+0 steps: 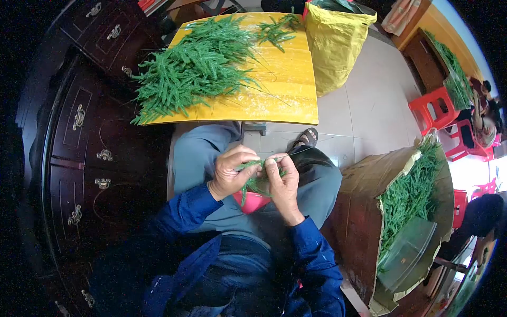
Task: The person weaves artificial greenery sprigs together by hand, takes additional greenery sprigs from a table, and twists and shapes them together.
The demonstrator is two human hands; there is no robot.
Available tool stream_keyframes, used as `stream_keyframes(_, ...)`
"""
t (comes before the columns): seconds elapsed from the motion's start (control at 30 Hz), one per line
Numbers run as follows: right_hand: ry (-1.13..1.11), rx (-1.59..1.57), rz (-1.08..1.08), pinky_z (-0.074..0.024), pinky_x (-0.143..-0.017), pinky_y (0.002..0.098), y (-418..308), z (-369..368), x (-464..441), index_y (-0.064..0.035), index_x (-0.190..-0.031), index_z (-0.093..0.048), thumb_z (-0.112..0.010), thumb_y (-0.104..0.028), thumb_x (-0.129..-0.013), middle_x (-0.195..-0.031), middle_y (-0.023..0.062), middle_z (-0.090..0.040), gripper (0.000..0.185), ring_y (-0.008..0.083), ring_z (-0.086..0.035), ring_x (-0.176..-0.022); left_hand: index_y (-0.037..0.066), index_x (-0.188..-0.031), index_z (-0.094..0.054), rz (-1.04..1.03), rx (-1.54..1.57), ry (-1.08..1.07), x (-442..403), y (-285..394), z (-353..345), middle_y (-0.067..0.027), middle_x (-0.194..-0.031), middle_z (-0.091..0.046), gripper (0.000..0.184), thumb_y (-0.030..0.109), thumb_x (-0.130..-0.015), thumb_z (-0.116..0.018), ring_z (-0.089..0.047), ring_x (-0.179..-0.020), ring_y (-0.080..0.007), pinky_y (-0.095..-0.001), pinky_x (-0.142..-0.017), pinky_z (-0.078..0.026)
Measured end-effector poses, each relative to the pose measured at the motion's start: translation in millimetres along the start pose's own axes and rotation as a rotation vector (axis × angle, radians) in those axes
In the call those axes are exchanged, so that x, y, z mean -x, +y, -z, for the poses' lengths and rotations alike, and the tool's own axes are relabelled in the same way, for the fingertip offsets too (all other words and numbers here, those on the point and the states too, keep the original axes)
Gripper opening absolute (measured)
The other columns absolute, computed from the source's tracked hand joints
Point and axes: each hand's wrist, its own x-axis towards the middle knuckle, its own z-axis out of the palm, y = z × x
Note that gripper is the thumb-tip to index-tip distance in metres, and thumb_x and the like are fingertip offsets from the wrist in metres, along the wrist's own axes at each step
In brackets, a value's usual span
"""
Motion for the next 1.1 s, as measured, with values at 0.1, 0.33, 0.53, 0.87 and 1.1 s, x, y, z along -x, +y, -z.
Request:
stream_keyframes(0.1, 0.029, 0.161, 0.061, -0.0472, -0.069, 0.0221, 3, 1, 0, -0.0016, -0.093, -0.057, -0.058, -0.012, -0.098, -0.081, 0.0008, -0.061, 0.012, 0.0058, -0.057, -0.075, 0.002, -0.092, -0.067, 0.005, 0.02, -0.016, 1, 0, 0, -0.0115, -0.087, -0.068, 0.016, -0.003, -0.078, -0.071, -0.068, -0.077, -0.0222, -0.0306, -0.07, -0.053)
stream_keyframes(0.33, 0.043, 0.17, 0.054, -0.0455, -0.064, 0.0218, 2, 3, -3, -0.002, -0.092, -0.058, -0.059, -0.011, -0.097, -0.077, -0.0014, -0.057, 0.011, 0.0048, -0.053, -0.07, 0.002, -0.093, -0.067, -0.166, -0.147, -0.08, -1, -5, -1, -0.0139, -0.091, -0.068, 0.024, -0.006, -0.071, -0.071, -0.068, -0.076, -0.0308, -0.0341, -0.069, -0.055)
stream_keyframes(0.53, 0.006, -0.075, -0.161, -0.0449, -0.06, 0.0213, 1, 4, -4, -0.003, -0.092, -0.056, -0.058, -0.011, -0.098, -0.076, -0.0015, -0.057, 0.01, 0.0053, -0.053, -0.064, 0.003, -0.093, -0.068, -0.323, -0.229, -0.178, -1, -11, 8, -0.0147, -0.093, -0.068, 0.022, -0.003, -0.072, -0.072, -0.069, -0.08, -0.0309, -0.0345, -0.07, -0.055)
stream_keyframes(0.87, -0.016, 0.543, 0.275, -0.0484, -0.06, 0.0268, -22, 4, -5, -0.0007, -0.091, -0.058, -0.058, -0.009, -0.095, -0.071, 0.0061, -0.061, 0.009, 0.0127, -0.061, -0.063, 0.003, -0.109, -0.064, 0.835, 0.977, -0.264, 11, -26, 9, -0.0005, -0.099, -0.065, 0.017, 0.012, -0.096, -0.059, -0.061, -0.092, -0.0074, -0.025, -0.084, -0.049)
stream_keyframes(1.1, -0.193, 0.616, 0.278, -0.0488, -0.06, 0.0309, -27, 7, -4, 0.0, -0.089, -0.058, -0.061, -0.006, -0.092, -0.073, 0.0096, -0.062, 0.007, 0.0198, -0.062, -0.062, 0.002, -0.099, -0.063, 0.9, 1.016, -0.511, 9, -37, 21, -0.0004, -0.085, -0.065, 0.02, 0.018, -0.089, -0.07, -0.061, -0.076, -0.0084, -0.0235, -0.072, -0.05)
